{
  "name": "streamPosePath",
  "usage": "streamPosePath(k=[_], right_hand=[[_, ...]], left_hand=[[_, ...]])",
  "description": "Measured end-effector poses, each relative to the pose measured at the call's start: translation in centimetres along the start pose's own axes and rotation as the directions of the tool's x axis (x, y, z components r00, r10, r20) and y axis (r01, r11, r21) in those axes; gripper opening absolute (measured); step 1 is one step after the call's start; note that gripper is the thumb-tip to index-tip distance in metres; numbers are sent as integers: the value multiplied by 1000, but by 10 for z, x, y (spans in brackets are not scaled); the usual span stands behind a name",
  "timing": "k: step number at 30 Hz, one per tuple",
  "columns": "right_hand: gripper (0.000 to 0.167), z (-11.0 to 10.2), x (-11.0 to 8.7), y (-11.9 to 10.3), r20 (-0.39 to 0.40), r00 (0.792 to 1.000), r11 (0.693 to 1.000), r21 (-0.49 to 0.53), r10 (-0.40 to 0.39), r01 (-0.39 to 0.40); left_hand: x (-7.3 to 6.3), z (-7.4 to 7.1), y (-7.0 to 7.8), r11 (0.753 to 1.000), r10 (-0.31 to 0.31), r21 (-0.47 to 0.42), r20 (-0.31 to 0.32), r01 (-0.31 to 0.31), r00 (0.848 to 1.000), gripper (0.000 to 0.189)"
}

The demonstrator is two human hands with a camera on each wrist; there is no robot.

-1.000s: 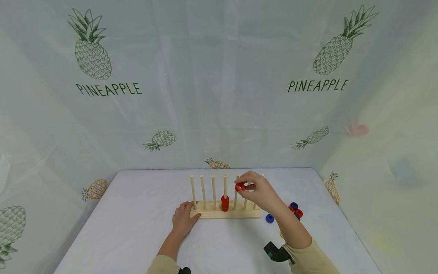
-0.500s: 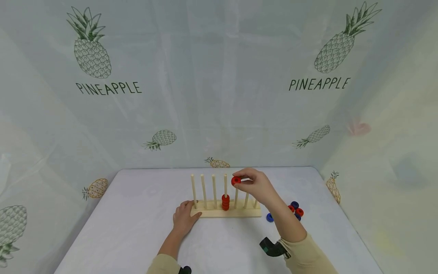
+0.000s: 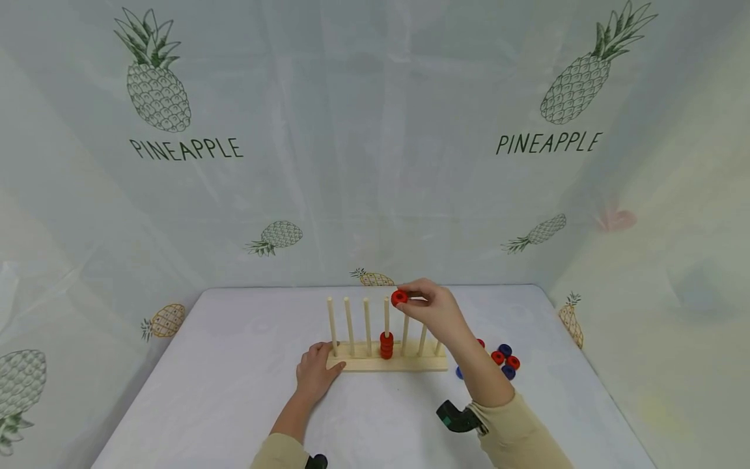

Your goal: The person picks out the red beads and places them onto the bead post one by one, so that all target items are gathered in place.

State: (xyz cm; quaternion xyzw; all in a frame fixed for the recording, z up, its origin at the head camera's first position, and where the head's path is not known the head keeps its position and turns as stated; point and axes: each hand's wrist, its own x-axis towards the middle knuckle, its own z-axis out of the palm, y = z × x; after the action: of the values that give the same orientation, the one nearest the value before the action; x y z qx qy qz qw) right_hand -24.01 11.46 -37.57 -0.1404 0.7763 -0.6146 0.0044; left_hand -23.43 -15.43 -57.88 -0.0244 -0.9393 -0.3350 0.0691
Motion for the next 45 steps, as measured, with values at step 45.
streamPosePath(k=[45], right_hand=[[27,19,13,0,-151,988,981,-195,-27,-3]], left_hand=[[0,2,-3,1000,2,5,2,-2,1000,51]])
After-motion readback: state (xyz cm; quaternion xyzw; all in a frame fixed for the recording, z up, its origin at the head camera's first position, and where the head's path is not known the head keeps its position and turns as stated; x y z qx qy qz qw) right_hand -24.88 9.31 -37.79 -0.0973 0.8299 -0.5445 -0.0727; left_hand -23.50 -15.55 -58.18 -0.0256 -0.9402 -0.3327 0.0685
